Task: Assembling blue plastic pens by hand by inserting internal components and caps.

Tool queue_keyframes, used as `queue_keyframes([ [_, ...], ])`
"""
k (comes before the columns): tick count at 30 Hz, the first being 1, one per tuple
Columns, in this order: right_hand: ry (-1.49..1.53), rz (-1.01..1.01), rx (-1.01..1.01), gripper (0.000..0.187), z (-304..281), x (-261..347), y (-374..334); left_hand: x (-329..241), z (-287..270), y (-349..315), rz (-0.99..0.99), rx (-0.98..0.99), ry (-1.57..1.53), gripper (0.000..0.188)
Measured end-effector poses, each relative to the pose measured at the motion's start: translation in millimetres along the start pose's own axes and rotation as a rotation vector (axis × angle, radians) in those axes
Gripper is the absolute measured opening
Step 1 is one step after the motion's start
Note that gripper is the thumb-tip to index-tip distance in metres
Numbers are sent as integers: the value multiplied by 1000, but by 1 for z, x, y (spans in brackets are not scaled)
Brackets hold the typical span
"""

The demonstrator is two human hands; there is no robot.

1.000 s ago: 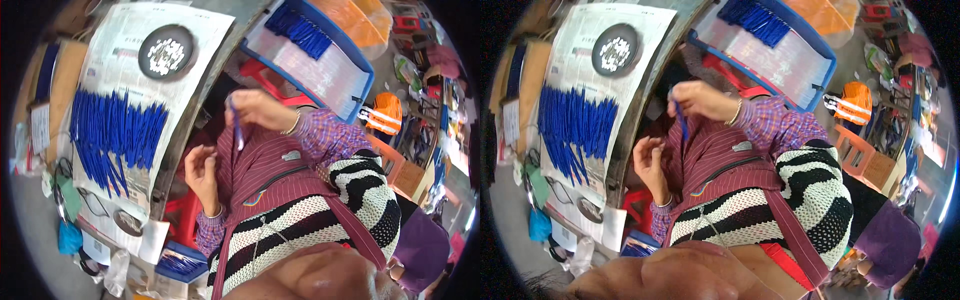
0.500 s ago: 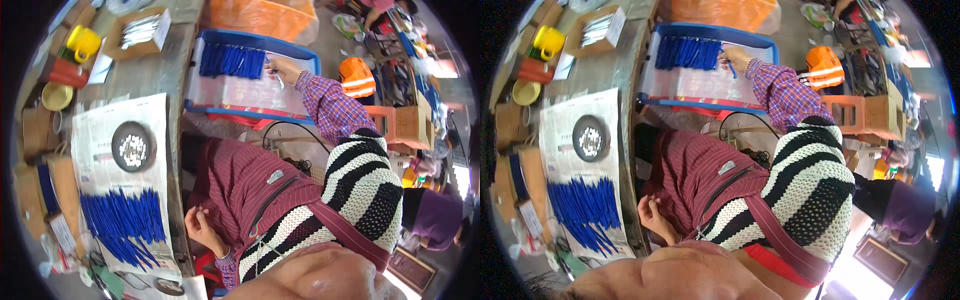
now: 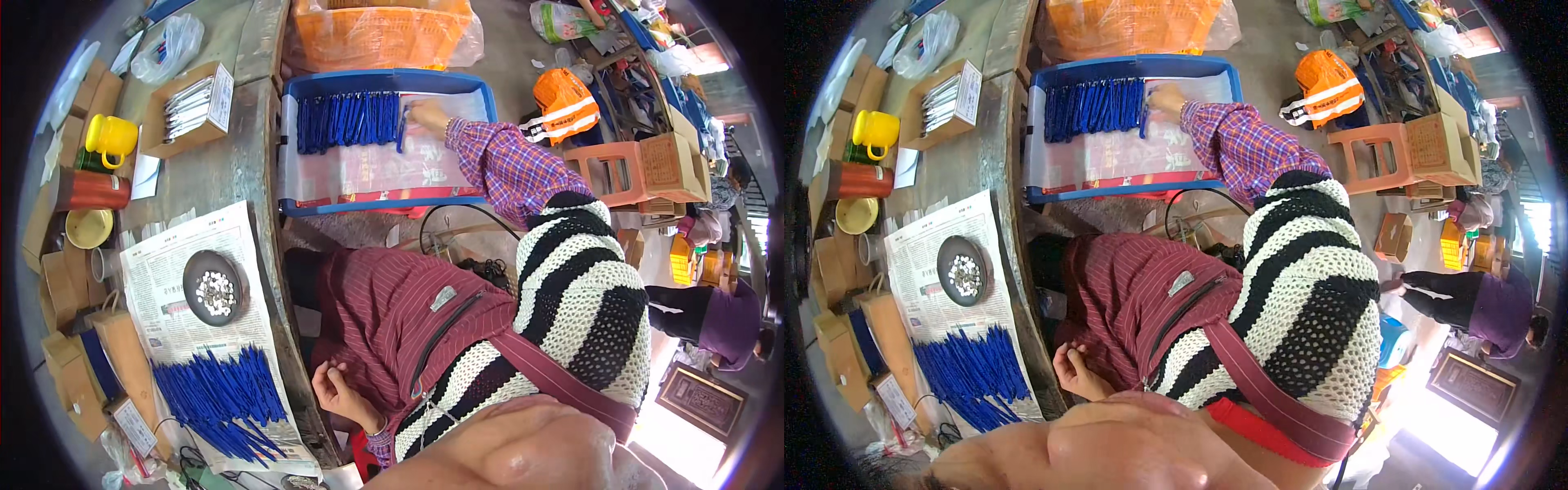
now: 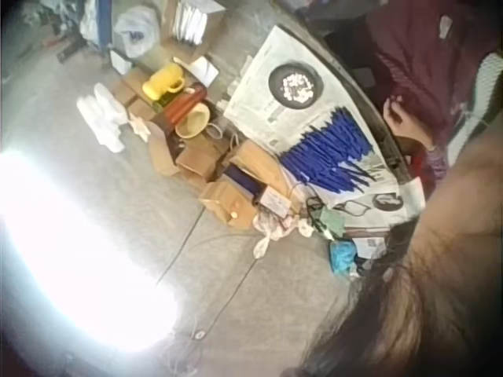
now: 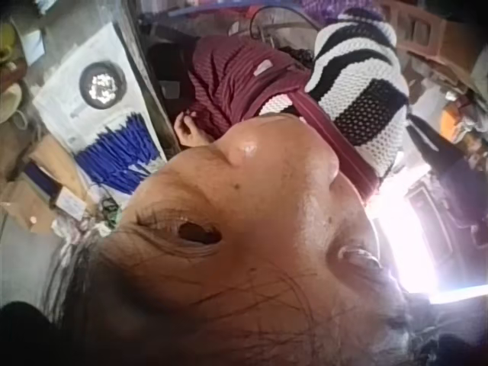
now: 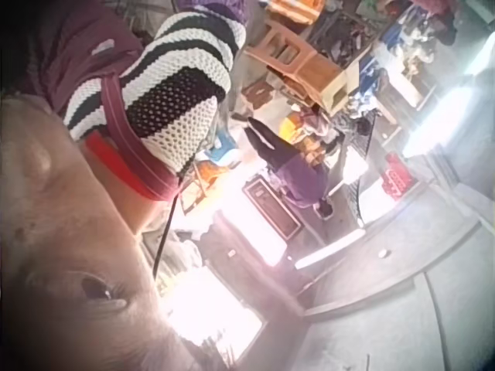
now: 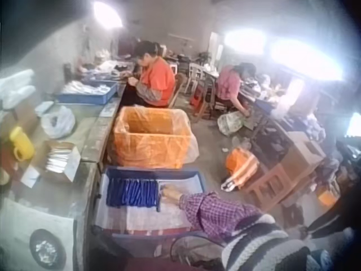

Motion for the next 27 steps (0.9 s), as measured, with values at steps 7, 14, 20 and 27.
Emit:
queue_keyframes([
  [7,108,-29,6,27,12,4,-8,-5,6,-1,110,11,54,10],
  [14,33,59,36,32,15,13,-22,-1,6,-1,144,25,48,7],
  [20,-743,366,337,12,13,14,-34,-1,7,-1,154,35,96,8],
  [27,-949,-64,251,19,23,0,-44,1,4,-3,141,22,126,9],
])
Point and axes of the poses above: each hand's wrist, its own y-axis towards the middle knuckle, its own z-axis out of the palm, x = y × z, the point moved 1 cm from there along y, towards the middle knuckle, and after that the axes turned 12 degrees about x, right-handed, at the moved point
